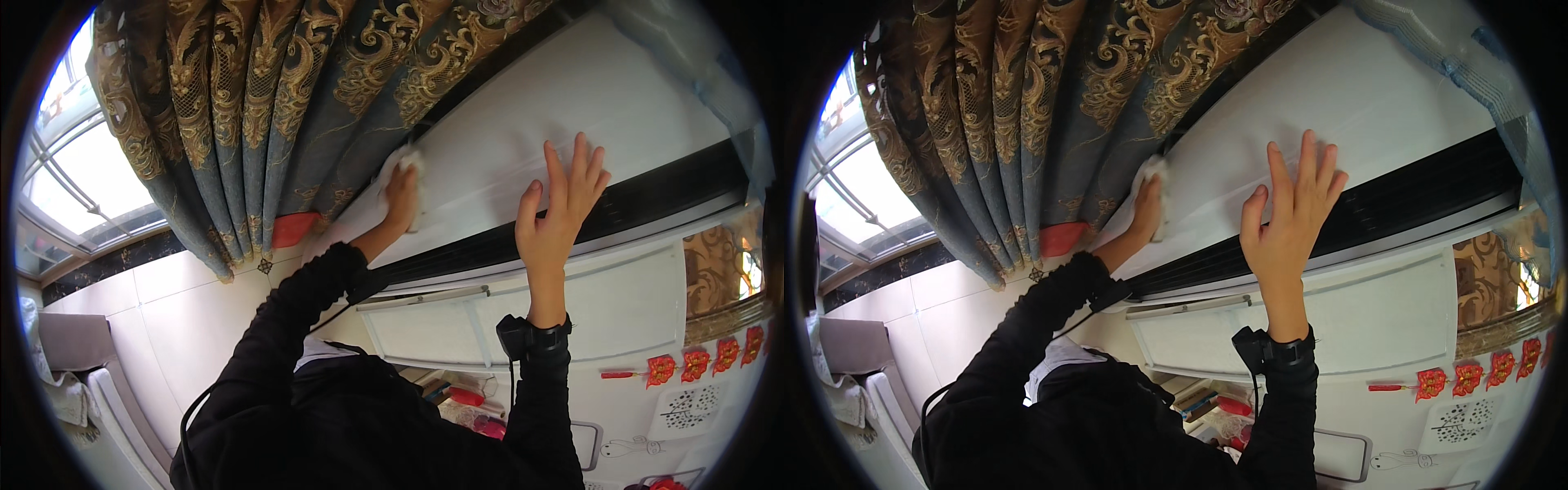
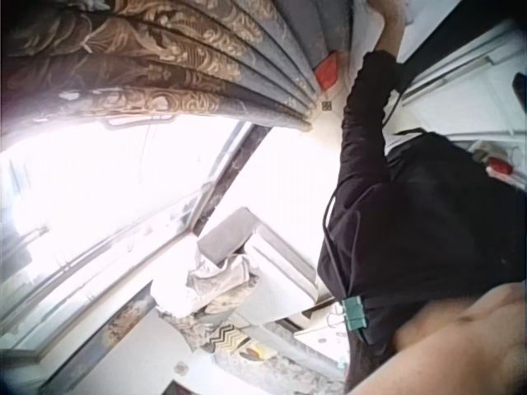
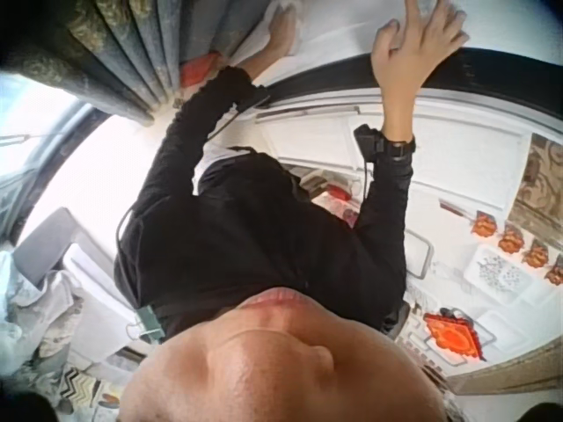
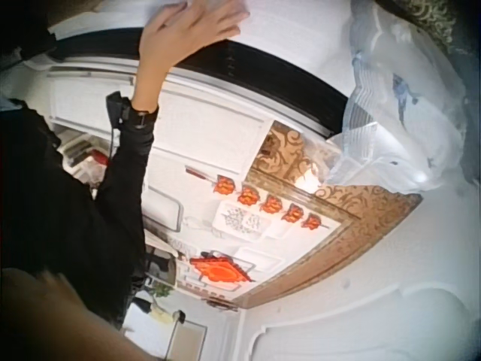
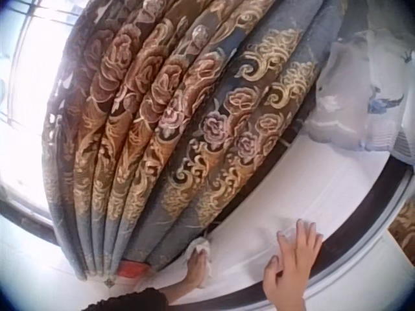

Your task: The person wipes the top of a television with a cloth, then moves to clean the front and sides of a wall-mounted air conditioner. They continue wiping the unit's lower section while crouching.

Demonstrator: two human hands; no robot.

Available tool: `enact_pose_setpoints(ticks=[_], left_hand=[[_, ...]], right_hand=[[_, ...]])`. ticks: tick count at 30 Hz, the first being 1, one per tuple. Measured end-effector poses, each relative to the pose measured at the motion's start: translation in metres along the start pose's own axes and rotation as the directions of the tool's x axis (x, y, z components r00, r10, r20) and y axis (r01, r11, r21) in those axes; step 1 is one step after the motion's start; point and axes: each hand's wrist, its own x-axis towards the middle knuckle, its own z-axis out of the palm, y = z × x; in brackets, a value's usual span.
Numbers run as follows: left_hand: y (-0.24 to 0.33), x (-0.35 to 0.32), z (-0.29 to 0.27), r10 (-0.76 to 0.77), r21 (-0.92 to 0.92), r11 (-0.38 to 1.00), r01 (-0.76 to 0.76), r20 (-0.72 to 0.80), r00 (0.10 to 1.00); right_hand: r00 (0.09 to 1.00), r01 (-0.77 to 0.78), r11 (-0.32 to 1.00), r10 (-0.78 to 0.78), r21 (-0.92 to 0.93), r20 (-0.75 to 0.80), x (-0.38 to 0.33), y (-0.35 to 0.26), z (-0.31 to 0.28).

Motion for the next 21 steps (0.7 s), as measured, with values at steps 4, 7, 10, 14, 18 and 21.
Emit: enact_pose_setpoints(ticks=[4, 7, 10, 14, 18, 21], left_hand=[[0.116, 0.016, 0.07, 0.493, -0.051, 0.868, -0.494, 0.204, 0.846], [0.177, 0.021, 0.101, 0.523, -0.104, 0.849, -0.518, 0.303, 0.797], [0.173, 0.034, 0.108, 0.633, -0.091, 0.767, -0.635, 0.268, 0.726], [0.075, 0.056, 0.062, 0.406, 0.13, 0.88, -0.457, 0.294, 0.865], [-0.023, 0.033, -0.016, -0.022, 0.083, 0.997, 0.012, 0.12, 0.993], [-0.042, 0.009, -0.042, -0.228, -0.015, 0.973, 0.229, 0.05, 0.972]], right_hand=[[0.998, -0.048, 0.993, 0.052, -0.11, 0.031, -0.001, 0.002, 0.007], [0.998, -0.055, 0.985, 0.054, -0.164, -0.01, 0.001, 0.002, 0.015], [0.998, -0.062, 0.974, 0.061, -0.217, -0.013, 0.002, 0.001, 0.018], [0.994, -0.096, 0.993, 0.092, -0.063, -0.061, -0.009, 0.007, 0.011], [0.958, -0.166, 0.974, 0.121, -0.157, -0.259, -0.035, 0.02, -0.006], [0.916, -0.313, 0.94, 0.26, -0.136, -0.305, -0.063, 0.02, -0.014]])
